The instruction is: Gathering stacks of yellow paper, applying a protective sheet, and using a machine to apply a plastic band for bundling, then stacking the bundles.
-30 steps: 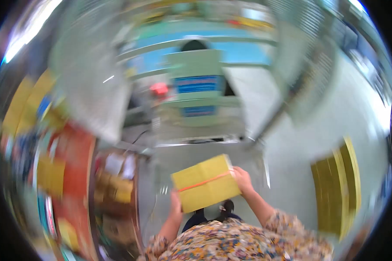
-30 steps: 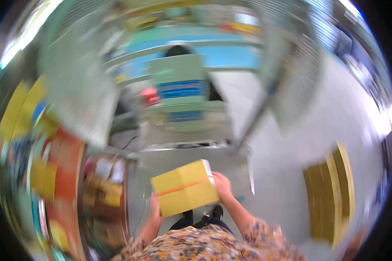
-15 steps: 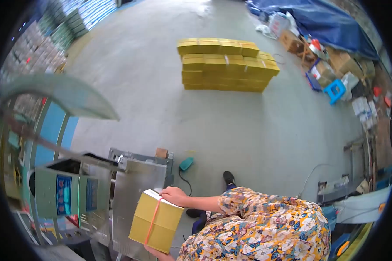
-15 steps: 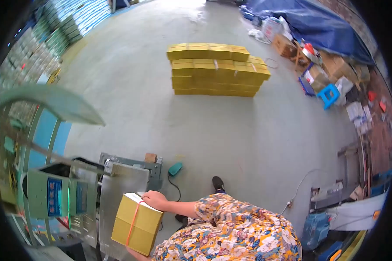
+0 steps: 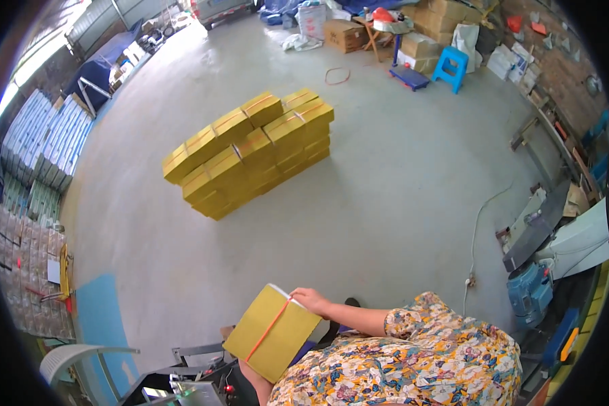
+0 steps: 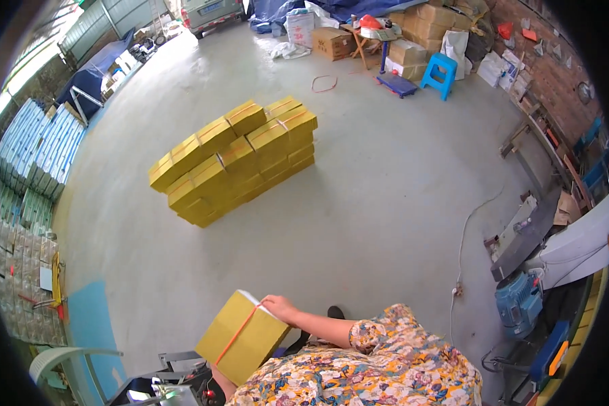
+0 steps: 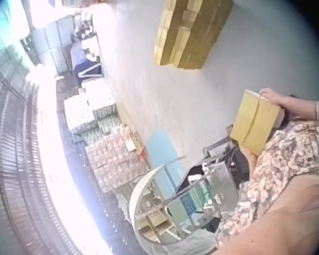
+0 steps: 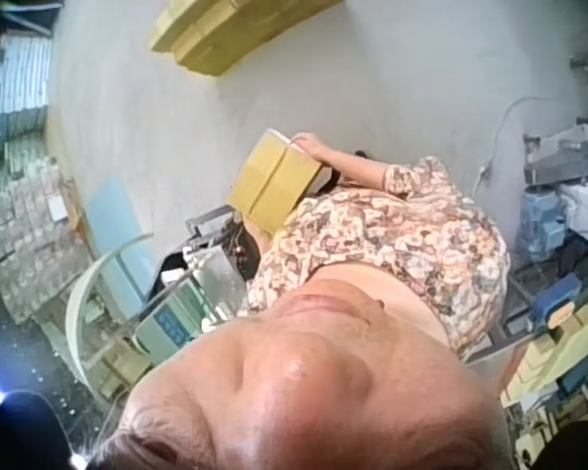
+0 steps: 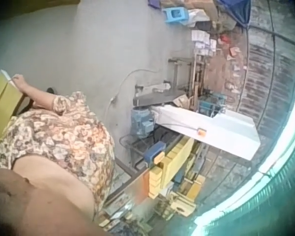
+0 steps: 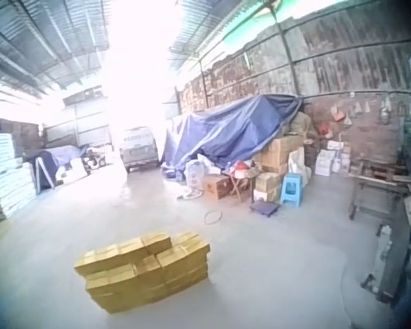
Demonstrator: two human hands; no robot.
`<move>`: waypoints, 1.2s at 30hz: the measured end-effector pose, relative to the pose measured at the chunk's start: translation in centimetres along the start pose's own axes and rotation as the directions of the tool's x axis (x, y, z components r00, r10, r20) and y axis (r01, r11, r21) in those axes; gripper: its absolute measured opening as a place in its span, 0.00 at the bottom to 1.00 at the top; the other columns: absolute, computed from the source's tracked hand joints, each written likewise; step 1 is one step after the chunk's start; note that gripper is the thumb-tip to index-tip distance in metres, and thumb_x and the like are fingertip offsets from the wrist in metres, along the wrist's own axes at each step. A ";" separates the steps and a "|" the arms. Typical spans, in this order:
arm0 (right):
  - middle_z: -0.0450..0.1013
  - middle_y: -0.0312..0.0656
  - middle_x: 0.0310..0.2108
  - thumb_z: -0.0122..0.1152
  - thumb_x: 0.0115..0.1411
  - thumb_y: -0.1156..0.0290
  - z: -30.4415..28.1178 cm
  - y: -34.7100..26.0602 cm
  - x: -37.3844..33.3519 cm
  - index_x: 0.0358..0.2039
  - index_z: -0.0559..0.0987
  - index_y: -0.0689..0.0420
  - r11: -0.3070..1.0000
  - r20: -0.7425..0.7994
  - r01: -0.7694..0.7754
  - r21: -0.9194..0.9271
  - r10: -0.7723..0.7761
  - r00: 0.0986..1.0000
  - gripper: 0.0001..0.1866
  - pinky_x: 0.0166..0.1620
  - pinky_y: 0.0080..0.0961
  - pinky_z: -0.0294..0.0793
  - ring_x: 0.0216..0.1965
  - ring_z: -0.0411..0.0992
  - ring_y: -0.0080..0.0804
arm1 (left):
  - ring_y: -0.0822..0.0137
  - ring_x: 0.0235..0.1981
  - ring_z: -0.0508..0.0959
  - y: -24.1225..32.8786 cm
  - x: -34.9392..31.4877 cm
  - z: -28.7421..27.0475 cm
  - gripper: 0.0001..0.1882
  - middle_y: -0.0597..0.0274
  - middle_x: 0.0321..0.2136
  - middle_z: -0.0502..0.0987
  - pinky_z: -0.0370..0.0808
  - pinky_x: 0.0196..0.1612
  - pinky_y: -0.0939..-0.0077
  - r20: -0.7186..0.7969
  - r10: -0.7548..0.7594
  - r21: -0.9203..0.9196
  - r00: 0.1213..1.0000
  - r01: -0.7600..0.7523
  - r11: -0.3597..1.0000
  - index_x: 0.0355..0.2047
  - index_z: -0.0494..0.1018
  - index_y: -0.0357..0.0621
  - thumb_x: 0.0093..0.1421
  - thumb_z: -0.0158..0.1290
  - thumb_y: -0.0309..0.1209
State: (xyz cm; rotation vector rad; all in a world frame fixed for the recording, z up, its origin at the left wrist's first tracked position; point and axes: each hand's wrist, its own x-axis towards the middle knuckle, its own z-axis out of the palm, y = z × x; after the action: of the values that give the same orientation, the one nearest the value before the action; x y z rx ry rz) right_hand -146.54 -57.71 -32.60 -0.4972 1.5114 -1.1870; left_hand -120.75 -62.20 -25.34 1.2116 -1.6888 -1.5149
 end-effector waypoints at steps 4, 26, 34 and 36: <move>0.76 0.40 0.38 0.50 0.64 0.64 -9.4 -3.3 4.5 0.45 0.78 0.58 0.988 -0.101 -0.036 0.153 0.051 0.994 0.15 0.45 0.24 0.72 0.40 0.73 0.26 | 0.64 0.36 0.79 5.5 9.2 8.8 0.17 0.57 0.38 0.77 0.77 0.40 0.71 -0.149 -0.267 -0.160 0.952 0.243 0.957 0.48 0.71 0.38 0.68 0.42 0.38; 0.73 0.37 0.39 0.48 0.67 0.58 -51.9 -25.2 41.3 0.45 0.74 0.57 0.742 -0.436 0.252 0.621 0.059 0.898 0.17 0.42 0.25 0.75 0.40 0.73 0.26 | 0.61 0.58 0.67 16.2 69.8 48.9 0.34 0.54 0.59 0.65 0.66 0.58 0.67 0.561 -0.178 -0.239 0.809 0.364 0.900 0.64 0.57 0.43 0.67 0.40 0.55; 0.72 0.39 0.46 0.47 0.68 0.55 -68.6 -32.5 63.2 0.52 0.71 0.60 0.820 -0.372 0.205 0.534 0.010 0.928 0.23 0.48 0.25 0.73 0.46 0.71 0.25 | 0.65 0.56 0.68 18.9 90.4 63.8 0.33 0.55 0.56 0.67 0.65 0.58 0.68 0.506 -0.255 -0.150 0.824 0.376 0.914 0.63 0.55 0.41 0.63 0.52 0.41; 0.72 0.40 0.47 0.47 0.68 0.55 -71.8 -34.3 69.1 0.54 0.70 0.61 0.842 -0.345 0.213 0.496 -0.034 0.938 0.24 0.49 0.26 0.72 0.46 0.71 0.26 | 0.65 0.54 0.69 18.3 95.7 66.7 0.31 0.55 0.54 0.69 0.66 0.56 0.68 0.459 -0.304 -0.172 0.835 0.420 0.891 0.62 0.57 0.41 0.63 0.52 0.40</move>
State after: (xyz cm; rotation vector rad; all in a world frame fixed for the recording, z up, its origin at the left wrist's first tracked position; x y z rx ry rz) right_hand -243.03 -98.65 -43.57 -0.0215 1.3470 -1.7848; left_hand -224.51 -117.39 -36.23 1.1637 -1.4801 -2.3022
